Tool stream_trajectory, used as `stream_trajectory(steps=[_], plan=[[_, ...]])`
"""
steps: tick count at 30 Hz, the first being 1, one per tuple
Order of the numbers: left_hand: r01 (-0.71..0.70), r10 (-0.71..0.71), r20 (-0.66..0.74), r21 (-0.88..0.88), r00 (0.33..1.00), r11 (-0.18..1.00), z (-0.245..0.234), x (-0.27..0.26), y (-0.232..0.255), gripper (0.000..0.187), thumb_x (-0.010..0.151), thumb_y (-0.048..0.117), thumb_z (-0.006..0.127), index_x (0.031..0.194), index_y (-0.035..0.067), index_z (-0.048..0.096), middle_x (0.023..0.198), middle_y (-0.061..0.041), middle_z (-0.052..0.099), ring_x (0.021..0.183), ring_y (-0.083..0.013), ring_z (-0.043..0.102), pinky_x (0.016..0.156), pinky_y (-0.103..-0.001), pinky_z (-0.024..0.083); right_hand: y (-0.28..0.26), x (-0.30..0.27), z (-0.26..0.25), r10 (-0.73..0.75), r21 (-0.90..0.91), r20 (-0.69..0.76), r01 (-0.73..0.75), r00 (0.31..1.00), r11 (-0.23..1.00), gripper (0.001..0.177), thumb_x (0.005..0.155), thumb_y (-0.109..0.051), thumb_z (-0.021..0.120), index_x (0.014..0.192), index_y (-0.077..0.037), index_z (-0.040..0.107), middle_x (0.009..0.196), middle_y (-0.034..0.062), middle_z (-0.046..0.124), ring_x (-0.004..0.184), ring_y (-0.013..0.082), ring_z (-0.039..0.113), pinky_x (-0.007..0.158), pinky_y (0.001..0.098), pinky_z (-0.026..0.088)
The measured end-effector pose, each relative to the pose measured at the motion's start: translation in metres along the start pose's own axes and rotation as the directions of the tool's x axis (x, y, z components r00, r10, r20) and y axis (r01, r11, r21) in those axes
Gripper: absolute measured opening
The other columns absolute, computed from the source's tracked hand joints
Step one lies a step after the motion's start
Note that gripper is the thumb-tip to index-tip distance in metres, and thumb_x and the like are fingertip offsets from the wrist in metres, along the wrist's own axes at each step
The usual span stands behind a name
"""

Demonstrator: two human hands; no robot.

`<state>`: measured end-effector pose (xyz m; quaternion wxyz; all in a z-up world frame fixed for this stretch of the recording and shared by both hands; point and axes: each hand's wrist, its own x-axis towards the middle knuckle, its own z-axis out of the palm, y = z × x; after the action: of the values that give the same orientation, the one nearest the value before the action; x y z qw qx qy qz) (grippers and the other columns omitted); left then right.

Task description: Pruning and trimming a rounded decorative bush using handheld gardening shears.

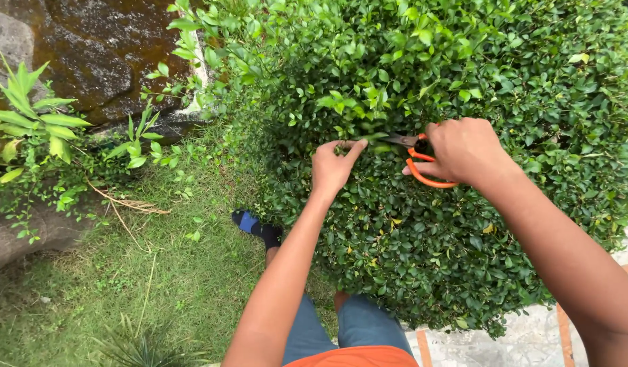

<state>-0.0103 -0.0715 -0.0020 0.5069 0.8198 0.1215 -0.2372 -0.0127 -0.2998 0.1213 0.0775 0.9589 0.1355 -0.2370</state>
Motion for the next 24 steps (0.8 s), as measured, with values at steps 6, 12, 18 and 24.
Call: stream_trajectory(steps=[6, 12, 18, 24], plan=[[-0.062, 0.060, -0.081, -0.022, 0.995, 0.998, 0.013, 0.014, -0.030, 0.031, 0.084, 0.039, 0.079, 0.091, 0.009, 0.084, 0.059, -0.005, 0.067, 0.049, -0.0108, 0.050, 0.049, -0.030, 0.040, -0.013, 0.014, 0.008, -0.064, -0.169, -0.057, 0.053, 0.996, 0.984, 0.072, 0.072, -0.076, 0.073, 0.091, -0.007, 0.068, 0.073, 0.0074, 0.071, 0.067, 0.0256, 0.073, 0.061, 0.0366, 0.058], [-0.044, 0.044, -0.014, 0.003, 0.999, 0.999, 0.002, 0.004, -0.009, 0.032, 0.082, 0.039, 0.083, 0.093, 0.009, 0.081, 0.059, -0.007, 0.068, 0.047, -0.0097, 0.053, 0.048, -0.029, 0.042, -0.022, 0.020, 0.006, -0.149, -0.360, -0.078, 0.112, 0.986, 0.926, 0.068, 0.069, -0.065, 0.080, 0.099, -0.005, 0.067, 0.081, 0.0035, 0.071, 0.076, 0.0202, 0.071, 0.070, 0.0320, 0.055], [-0.141, 0.136, -0.048, -0.112, 0.990, 0.984, 0.020, 0.021, -0.047, 0.025, 0.083, 0.032, 0.079, 0.090, 0.008, 0.081, 0.068, 0.004, 0.072, 0.049, -0.0058, 0.055, 0.049, -0.026, 0.045, -0.028, 0.025, 0.011, -0.201, -0.444, -0.141, 0.119, 0.969, 0.888, 0.063, 0.069, -0.063, 0.079, 0.095, -0.007, 0.067, 0.085, 0.0045, 0.070, 0.078, 0.0199, 0.070, 0.069, 0.0317, 0.053], [-0.071, 0.070, -0.007, -0.091, 0.998, 0.993, 0.013, 0.017, -0.028, 0.026, 0.085, 0.034, 0.079, 0.091, 0.009, 0.082, 0.056, 0.000, 0.062, 0.048, -0.0063, 0.046, 0.047, -0.027, 0.036, -0.032, 0.025, 0.009, -0.187, -0.439, -0.111, 0.121, 0.976, 0.890, 0.058, 0.074, -0.061, 0.078, 0.093, -0.007, 0.066, 0.082, 0.0044, 0.069, 0.074, 0.0188, 0.068, 0.065, 0.0314, 0.052]])
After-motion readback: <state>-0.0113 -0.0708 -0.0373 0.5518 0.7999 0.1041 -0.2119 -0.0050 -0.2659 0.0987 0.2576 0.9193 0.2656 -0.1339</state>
